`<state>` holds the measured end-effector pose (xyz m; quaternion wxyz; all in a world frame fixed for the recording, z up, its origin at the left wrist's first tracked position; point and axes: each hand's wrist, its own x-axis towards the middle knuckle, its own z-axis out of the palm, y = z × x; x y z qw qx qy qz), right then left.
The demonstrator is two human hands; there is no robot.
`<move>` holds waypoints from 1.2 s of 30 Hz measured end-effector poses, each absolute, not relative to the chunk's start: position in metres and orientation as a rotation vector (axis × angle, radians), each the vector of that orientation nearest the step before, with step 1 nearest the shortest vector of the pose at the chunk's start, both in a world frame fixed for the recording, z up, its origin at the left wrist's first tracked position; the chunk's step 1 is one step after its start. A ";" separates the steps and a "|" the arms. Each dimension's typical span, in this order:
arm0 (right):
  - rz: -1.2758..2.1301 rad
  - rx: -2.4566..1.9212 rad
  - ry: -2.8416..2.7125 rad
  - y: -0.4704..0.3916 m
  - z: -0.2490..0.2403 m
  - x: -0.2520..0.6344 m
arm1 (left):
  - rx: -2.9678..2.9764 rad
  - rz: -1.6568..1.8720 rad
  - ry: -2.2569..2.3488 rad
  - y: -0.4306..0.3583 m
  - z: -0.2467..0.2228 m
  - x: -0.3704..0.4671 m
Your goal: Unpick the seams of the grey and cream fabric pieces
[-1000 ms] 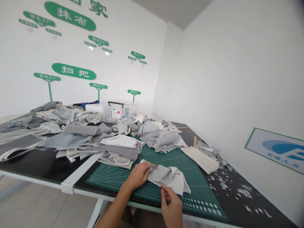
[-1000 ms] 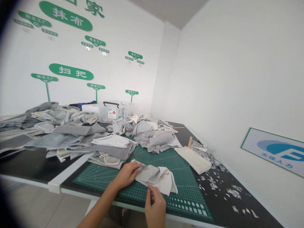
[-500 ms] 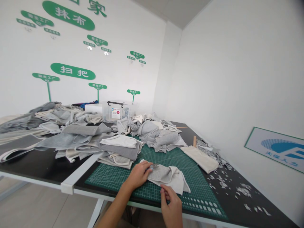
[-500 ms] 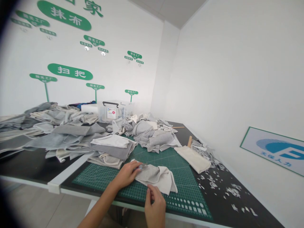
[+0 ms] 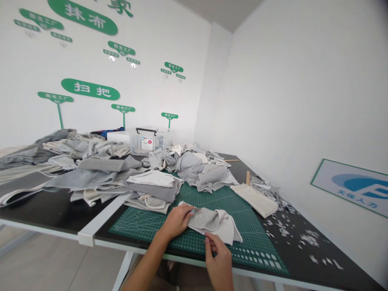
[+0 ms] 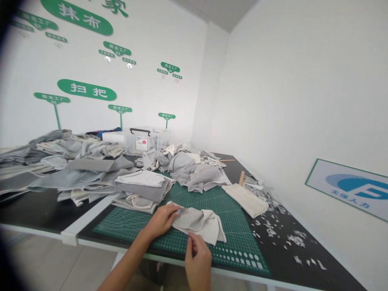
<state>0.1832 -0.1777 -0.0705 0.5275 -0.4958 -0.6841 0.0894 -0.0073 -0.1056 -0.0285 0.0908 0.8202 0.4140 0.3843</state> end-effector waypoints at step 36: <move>0.196 -1.179 -1.643 -0.185 -0.056 0.181 | 2.384 1.123 1.198 -0.110 -0.020 -0.003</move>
